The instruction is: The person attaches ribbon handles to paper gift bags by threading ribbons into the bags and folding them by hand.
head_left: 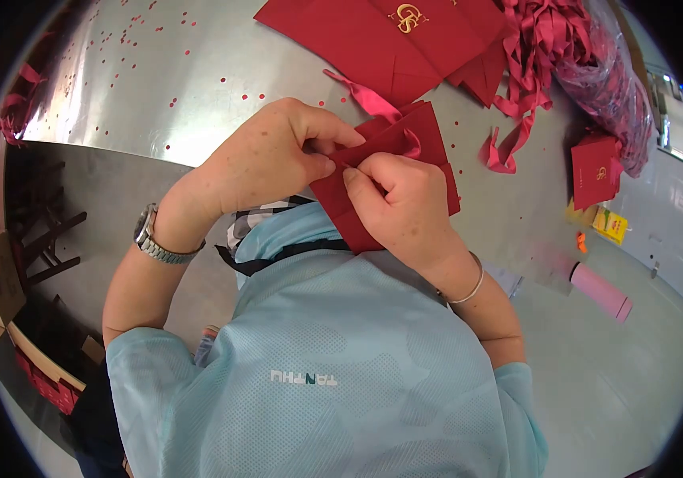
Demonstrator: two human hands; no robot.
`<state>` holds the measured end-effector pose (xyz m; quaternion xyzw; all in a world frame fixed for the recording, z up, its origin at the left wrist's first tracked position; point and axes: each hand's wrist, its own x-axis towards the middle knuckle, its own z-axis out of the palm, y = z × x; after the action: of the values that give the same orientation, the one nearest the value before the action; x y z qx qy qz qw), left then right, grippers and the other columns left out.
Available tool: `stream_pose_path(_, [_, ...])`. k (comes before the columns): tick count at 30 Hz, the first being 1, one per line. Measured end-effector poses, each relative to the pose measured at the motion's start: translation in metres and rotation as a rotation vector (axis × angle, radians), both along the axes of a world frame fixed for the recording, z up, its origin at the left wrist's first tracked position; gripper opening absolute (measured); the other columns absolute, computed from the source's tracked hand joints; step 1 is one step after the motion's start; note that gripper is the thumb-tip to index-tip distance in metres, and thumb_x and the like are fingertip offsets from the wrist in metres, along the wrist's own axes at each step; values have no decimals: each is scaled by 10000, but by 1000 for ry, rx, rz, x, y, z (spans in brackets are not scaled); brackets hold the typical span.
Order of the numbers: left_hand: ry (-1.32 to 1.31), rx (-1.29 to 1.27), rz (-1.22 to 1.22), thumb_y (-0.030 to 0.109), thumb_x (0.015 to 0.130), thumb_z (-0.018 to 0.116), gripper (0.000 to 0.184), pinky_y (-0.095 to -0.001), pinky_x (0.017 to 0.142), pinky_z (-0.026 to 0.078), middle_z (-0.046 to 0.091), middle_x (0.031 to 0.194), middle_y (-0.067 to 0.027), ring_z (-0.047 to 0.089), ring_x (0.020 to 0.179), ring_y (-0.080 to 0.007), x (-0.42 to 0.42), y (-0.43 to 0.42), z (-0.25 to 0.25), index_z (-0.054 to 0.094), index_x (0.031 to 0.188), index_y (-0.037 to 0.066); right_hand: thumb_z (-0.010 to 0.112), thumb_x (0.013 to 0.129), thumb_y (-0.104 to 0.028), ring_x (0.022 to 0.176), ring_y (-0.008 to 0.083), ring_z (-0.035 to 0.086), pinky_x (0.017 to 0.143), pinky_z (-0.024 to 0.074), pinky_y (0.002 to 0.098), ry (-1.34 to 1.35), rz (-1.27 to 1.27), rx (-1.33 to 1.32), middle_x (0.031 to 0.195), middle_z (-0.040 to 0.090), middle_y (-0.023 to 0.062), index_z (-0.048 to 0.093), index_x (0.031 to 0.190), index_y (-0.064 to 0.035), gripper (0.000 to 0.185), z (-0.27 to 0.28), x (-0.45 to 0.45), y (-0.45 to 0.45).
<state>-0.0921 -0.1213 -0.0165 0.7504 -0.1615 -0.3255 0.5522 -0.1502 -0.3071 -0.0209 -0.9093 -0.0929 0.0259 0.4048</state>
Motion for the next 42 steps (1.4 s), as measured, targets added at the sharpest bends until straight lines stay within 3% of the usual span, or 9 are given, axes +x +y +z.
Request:
stream_pose_path(8, [-26, -10, 20, -123, 752, 615, 337, -265, 711, 523, 664, 831, -65, 623, 780, -128, 1, -1, -1, 717, 1044, 9, 640, 792, -113, 509, 290, 581, 444, 435, 392, -256, 197, -482, 587, 568, 102, 560, 657, -49, 170, 9, 3, 14])
stream_pose_path(16, [-62, -59, -22, -123, 747, 608, 338, -266, 714, 523, 666, 825, -70, 628, 787, -128, -3, 0, -5, 721, 1032, 19, 690, 803, -198, 514, 283, 626, 441, 477, 391, -119, 197, -429, 598, 606, 92, 606, 663, -62, 212, 15, 9, 9])
stream_pose_path(23, [-49, -54, -212, -108, 748, 579, 316, -279, 690, 505, 655, 829, -69, 609, 743, -154, 21, 13, -1, 729, 993, 24, 753, 767, -222, 520, 251, 614, 443, 456, 364, -254, 168, -335, 583, 588, 75, 576, 644, -75, 260, 7, -2, 9])
stream_pose_path(30, [-315, 8, -346, -73, 722, 589, 128, -342, 668, 474, 609, 816, -109, 586, 737, -262, 24, 10, -6, 653, 824, -31, 777, 743, -240, 500, 222, 575, 433, 432, 334, -325, 148, -356, 566, 549, 51, 536, 643, -97, 298, 6, -5, 9])
stream_pose_path(36, [-485, 26, -324, -72, 743, 578, 99, -383, 686, 471, 582, 828, -131, 574, 761, -319, 15, 10, -3, 587, 834, -34, 810, 709, -267, 577, 214, 581, 507, 462, 323, -444, 236, -143, 677, 585, 44, 625, 821, -70, 293, 15, -10, -5])
stream_pose_path(38, [-522, 40, -305, -68, 751, 581, 98, -391, 692, 470, 573, 835, -134, 572, 771, -325, 14, 9, -2, 579, 843, -32, 793, 742, -171, 599, 254, 586, 564, 489, 333, -523, 110, 21, 756, 630, 77, 652, 983, -32, 313, 21, -20, -23])
stream_pose_path(39, [-535, 63, -312, -65, 757, 582, 89, -395, 700, 472, 568, 845, -135, 575, 788, -325, 13, 9, -1, 577, 841, -34, 735, 779, -59, 675, 285, 604, 625, 508, 341, -553, 53, 85, 884, 657, 134, 627, 1072, -7, 316, 10, -27, -38])
stream_pose_path(41, [-548, 82, -319, -62, 763, 582, 80, -400, 708, 474, 564, 854, -136, 579, 805, -325, 12, 6, 2, 576, 839, -37, 669, 795, 4, 804, 289, 610, 697, 513, 357, -445, -142, 35, 1002, 639, 167, 585, 1157, 11, 371, -10, -32, -51])
stream_pose_path(42, [-586, 157, -328, -49, 775, 577, 66, -402, 714, 478, 564, 860, -139, 583, 815, -329, 11, 5, 5, 585, 837, -27, 682, 779, -2, 950, 306, 574, 821, 489, 380, -278, -137, 5, 1140, 585, 187, 535, 1252, 20, 496, -20, -36, -53])
